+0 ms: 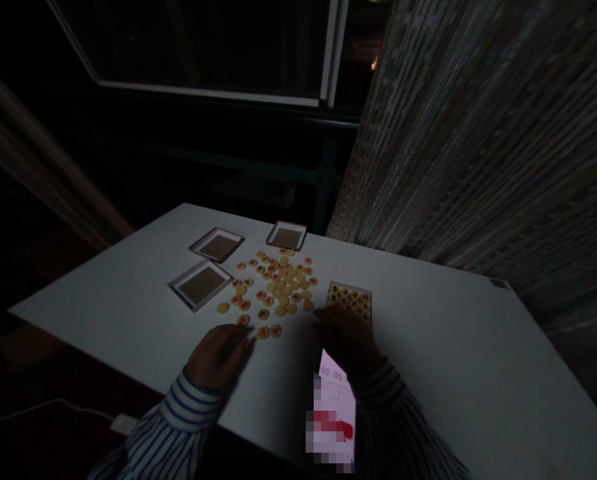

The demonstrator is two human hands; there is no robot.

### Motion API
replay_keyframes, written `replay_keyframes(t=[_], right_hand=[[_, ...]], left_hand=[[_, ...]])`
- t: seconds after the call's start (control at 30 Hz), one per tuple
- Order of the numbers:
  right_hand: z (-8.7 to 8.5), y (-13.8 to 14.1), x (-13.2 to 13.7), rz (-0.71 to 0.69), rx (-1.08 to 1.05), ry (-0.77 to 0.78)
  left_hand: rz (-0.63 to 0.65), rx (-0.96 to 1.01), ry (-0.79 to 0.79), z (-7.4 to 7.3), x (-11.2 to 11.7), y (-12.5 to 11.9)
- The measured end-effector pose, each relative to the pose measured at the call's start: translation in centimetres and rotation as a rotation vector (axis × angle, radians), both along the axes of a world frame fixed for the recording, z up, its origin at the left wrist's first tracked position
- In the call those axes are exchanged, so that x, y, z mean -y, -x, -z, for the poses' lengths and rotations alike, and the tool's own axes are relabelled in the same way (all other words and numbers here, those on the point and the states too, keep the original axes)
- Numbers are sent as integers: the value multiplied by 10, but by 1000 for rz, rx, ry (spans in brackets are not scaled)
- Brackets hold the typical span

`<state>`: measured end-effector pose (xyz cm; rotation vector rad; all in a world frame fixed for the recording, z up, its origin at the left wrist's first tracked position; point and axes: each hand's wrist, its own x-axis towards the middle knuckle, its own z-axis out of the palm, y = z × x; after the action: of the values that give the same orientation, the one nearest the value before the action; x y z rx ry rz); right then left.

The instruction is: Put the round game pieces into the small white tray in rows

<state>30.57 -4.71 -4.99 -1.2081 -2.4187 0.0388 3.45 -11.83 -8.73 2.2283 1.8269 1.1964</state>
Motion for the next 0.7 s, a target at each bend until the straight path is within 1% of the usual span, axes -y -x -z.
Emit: replay_keyframes(t=[0.1, 0.2, 0.27, 0.33, 0.43, 0.47, 0.57, 0.63, 0.7], right_hand=[[-4, 21, 7, -149, 119, -11], [-9, 43, 12, -246, 184, -3], [-11, 56, 15, -269, 235, 14], [-10, 67, 20, -261, 286, 25], [-2, 79, 29, -309, 321, 16], [3, 81, 31, -323, 326, 8], [15, 84, 36, -289, 309, -34], [19, 85, 37, -283, 291, -63], [19, 86, 35, -292, 278, -77]], left_hand=[[-33, 17, 0, 4, 2, 4], [-56, 13, -26, 9, 1, 9], [-55, -6, -46, 13, 0, 13], [-56, -22, -58, 17, -1, 16], [-50, -33, -62, 21, -1, 18], [-48, -36, -62, 22, -1, 17], [-52, -52, -65, 24, -1, 14], [-57, -74, -58, 24, -1, 12], [-63, -101, -49, 26, -2, 11]])
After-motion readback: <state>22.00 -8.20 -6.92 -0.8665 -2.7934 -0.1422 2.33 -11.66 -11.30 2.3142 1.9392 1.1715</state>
